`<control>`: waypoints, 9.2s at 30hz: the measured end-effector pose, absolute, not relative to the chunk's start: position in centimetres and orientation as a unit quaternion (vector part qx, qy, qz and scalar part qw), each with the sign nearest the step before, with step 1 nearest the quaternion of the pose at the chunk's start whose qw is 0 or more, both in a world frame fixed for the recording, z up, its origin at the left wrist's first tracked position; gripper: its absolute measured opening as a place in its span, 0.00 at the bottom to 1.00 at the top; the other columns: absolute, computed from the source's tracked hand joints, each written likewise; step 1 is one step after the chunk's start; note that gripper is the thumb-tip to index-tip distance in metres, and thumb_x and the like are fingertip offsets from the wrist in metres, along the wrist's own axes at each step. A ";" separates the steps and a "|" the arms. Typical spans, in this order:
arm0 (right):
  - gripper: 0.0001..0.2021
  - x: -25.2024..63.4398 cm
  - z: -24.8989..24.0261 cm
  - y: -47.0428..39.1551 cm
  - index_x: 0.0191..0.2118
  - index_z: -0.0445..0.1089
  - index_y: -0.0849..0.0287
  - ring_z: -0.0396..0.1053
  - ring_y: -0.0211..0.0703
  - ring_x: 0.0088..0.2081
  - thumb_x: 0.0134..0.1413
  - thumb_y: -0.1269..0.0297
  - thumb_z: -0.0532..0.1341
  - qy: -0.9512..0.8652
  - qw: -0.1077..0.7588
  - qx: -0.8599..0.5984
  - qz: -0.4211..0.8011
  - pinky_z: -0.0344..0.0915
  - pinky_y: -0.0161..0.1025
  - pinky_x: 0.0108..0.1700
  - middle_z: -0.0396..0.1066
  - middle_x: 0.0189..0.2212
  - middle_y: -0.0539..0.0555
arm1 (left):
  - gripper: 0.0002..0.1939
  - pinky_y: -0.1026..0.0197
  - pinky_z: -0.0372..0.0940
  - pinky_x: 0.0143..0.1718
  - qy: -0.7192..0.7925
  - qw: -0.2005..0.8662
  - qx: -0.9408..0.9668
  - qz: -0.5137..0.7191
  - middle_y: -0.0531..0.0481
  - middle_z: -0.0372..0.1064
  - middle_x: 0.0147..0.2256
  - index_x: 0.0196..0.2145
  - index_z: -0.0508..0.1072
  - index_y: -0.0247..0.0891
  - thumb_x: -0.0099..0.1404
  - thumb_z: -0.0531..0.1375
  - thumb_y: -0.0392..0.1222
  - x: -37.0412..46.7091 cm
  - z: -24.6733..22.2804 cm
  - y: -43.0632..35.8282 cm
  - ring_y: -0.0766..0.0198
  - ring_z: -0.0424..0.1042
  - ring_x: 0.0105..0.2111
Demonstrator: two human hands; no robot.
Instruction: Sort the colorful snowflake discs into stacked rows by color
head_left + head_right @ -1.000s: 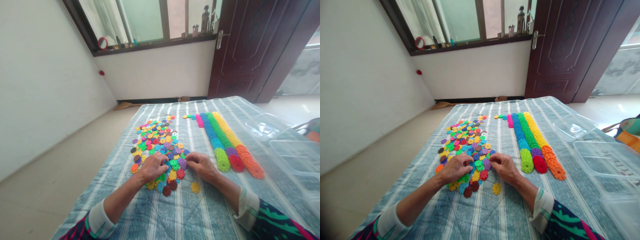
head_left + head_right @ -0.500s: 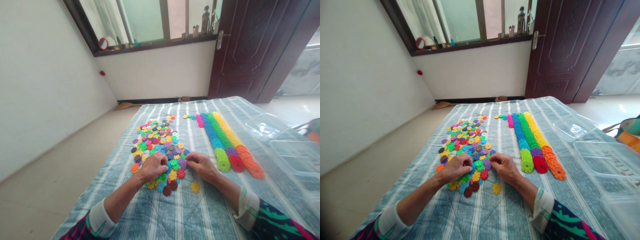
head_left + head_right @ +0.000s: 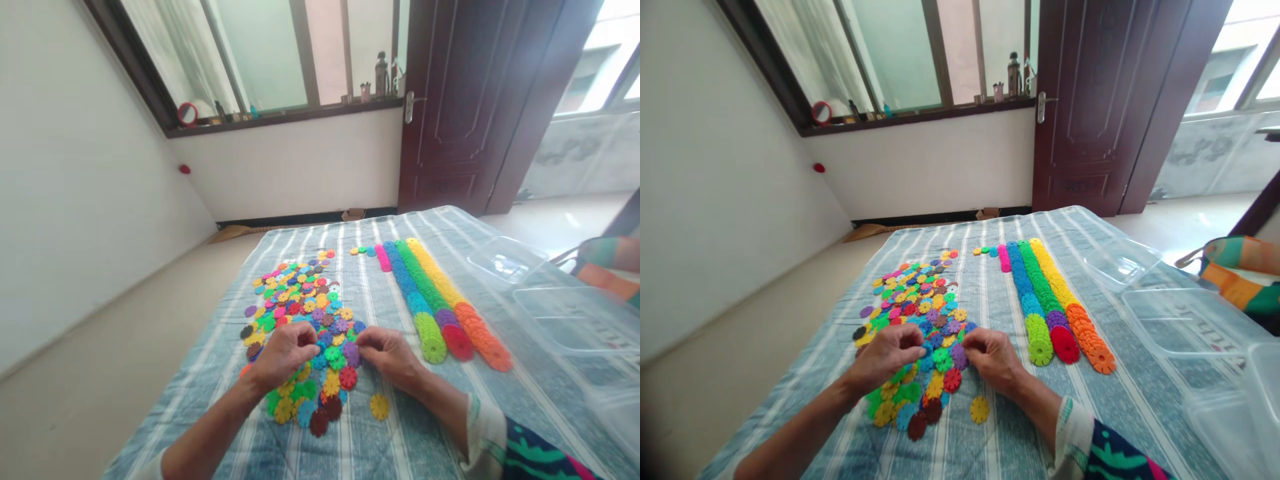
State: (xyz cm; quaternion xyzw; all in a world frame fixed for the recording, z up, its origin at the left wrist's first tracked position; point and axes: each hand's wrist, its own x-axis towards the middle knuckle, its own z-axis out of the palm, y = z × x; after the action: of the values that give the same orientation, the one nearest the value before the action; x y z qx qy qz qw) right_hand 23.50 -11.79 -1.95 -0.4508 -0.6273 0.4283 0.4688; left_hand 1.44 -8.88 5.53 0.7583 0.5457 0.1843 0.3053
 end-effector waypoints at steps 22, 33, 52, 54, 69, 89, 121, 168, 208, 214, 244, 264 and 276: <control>0.10 22.6 -2.0 -11.4 0.29 0.77 0.58 0.69 0.36 0.26 0.46 0.75 0.58 -0.622 0.487 -0.460 0.405 0.60 0.31 0.29 0.73 0.23 0.48 | 0.06 0.63 0.63 0.34 0.526 0.128 0.797 0.268 0.52 0.73 0.25 0.25 0.77 0.36 0.51 0.61 0.29 17.8 2.9 14.7 0.63 0.71 0.31; 0.10 22.5 -2.3 -11.1 0.28 0.78 0.58 0.71 0.38 0.27 0.46 0.75 0.58 -0.636 0.508 -0.442 0.376 0.61 0.30 0.29 0.75 0.24 0.51 | 0.10 0.64 0.64 0.38 0.535 0.093 0.809 0.227 0.50 0.76 0.31 0.31 0.79 0.37 0.53 0.60 0.31 19.5 1.8 16.3 0.62 0.73 0.35; 0.11 22.6 -2.2 -11.0 0.29 0.78 0.57 0.71 0.38 0.26 0.46 0.74 0.58 -0.642 0.496 -0.449 0.375 0.62 0.31 0.29 0.76 0.25 0.50 | 0.13 0.63 0.64 0.39 0.549 0.056 0.806 0.215 0.49 0.76 0.36 0.38 0.78 0.39 0.55 0.58 0.32 19.0 1.3 15.9 0.61 0.71 0.37; 0.11 22.6 -2.1 -11.1 0.29 0.78 0.57 0.71 0.38 0.26 0.46 0.74 0.58 -0.644 0.492 -0.448 0.376 0.61 0.31 0.29 0.75 0.25 0.50 | 0.12 0.63 0.64 0.39 0.551 0.056 0.805 0.213 0.49 0.76 0.34 0.37 0.78 0.39 0.55 0.59 0.33 18.9 1.1 15.7 0.61 0.71 0.37; 0.10 23.2 -1.3 -11.8 0.30 0.76 0.57 0.69 0.37 0.29 0.47 0.75 0.58 -0.618 0.488 -0.452 0.420 0.63 0.32 0.33 0.74 0.26 0.48 | 0.10 0.62 0.63 0.39 0.502 0.069 0.842 0.185 0.49 0.74 0.32 0.33 0.78 0.36 0.55 0.57 0.33 16.6 2.5 12.8 0.61 0.70 0.36; 0.06 24.0 -2.0 -11.7 0.30 0.74 0.59 0.67 0.38 0.29 0.50 0.67 0.59 -0.627 0.466 -0.446 0.437 0.63 0.35 0.35 0.72 0.25 0.48 | 0.06 0.64 0.60 0.35 0.416 0.210 0.882 0.066 0.52 0.69 0.27 0.25 0.73 0.38 0.57 0.58 0.35 3.1 5.3 -7.3 0.65 0.68 0.30; 0.06 24.0 -2.5 -11.4 0.30 0.74 0.59 0.67 0.39 0.29 0.49 0.66 0.59 -0.635 0.471 -0.432 0.434 0.63 0.35 0.35 0.71 0.25 0.49 | 0.07 0.60 0.65 0.39 0.411 0.029 0.911 0.008 0.45 0.70 0.38 0.34 0.75 0.36 0.64 0.57 0.39 3.7 3.6 -10.5 0.59 0.70 0.41; 0.06 24.1 -2.1 -11.5 0.30 0.75 0.58 0.69 0.38 0.30 0.50 0.70 0.60 -0.650 0.467 -0.443 0.403 0.64 0.34 0.35 0.74 0.26 0.48 | 0.12 0.65 0.61 0.31 0.556 0.214 0.797 0.095 0.53 0.74 0.27 0.25 0.79 0.37 0.52 0.54 0.34 5.3 5.0 -9.6 0.66 0.70 0.28; 0.08 23.2 -1.7 -11.6 0.28 0.75 0.57 0.67 0.36 0.27 0.47 0.74 0.59 -0.624 0.479 -0.450 0.423 0.60 0.31 0.30 0.72 0.24 0.47 | 0.08 0.61 0.64 0.39 0.461 0.018 0.877 0.136 0.47 0.73 0.32 0.35 0.73 0.37 0.62 0.54 0.32 9.5 1.8 1.2 0.59 0.72 0.36; 0.10 22.9 -1.7 -11.7 0.29 0.76 0.58 0.68 0.36 0.27 0.46 0.76 0.58 -0.621 0.481 -0.455 0.419 0.60 0.30 0.31 0.73 0.24 0.48 | 0.05 0.65 0.60 0.30 0.482 0.095 0.851 0.187 0.55 0.68 0.23 0.30 0.74 0.37 0.59 0.57 0.34 9.8 2.3 4.8 0.66 0.68 0.26; 0.11 22.8 -2.4 -11.0 0.30 0.79 0.59 0.73 0.38 0.27 0.44 0.75 0.59 -0.652 0.502 -0.428 0.374 0.63 0.29 0.31 0.77 0.25 0.51 | 0.17 0.62 0.65 0.46 0.559 -0.005 0.820 0.121 0.48 0.76 0.45 0.44 0.80 0.43 0.61 0.55 0.36 16.7 2.3 17.7 0.57 0.73 0.46; 0.11 22.7 -2.0 -11.2 0.29 0.78 0.58 0.72 0.37 0.27 0.45 0.77 0.59 -0.647 0.493 -0.442 0.377 0.62 0.30 0.30 0.77 0.25 0.51 | 0.15 0.62 0.65 0.44 0.553 -0.035 0.825 0.114 0.48 0.75 0.44 0.42 0.79 0.42 0.61 0.55 0.36 16.4 2.9 17.6 0.59 0.72 0.44; 0.11 22.9 -1.5 -11.7 0.29 0.77 0.59 0.70 0.37 0.28 0.47 0.76 0.58 -0.639 0.476 -0.456 0.397 0.61 0.31 0.32 0.74 0.25 0.50 | 0.13 0.63 0.63 0.43 0.541 -0.007 0.829 0.141 0.48 0.76 0.38 0.33 0.79 0.40 0.61 0.54 0.36 11.1 3.2 13.4 0.59 0.72 0.41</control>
State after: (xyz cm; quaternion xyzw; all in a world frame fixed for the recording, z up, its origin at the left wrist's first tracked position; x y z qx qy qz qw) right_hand 22.91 -11.71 -1.53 -0.4559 -0.6388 0.3966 0.4763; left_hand 11.15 13.38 3.24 0.8290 0.5413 0.1407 -0.0069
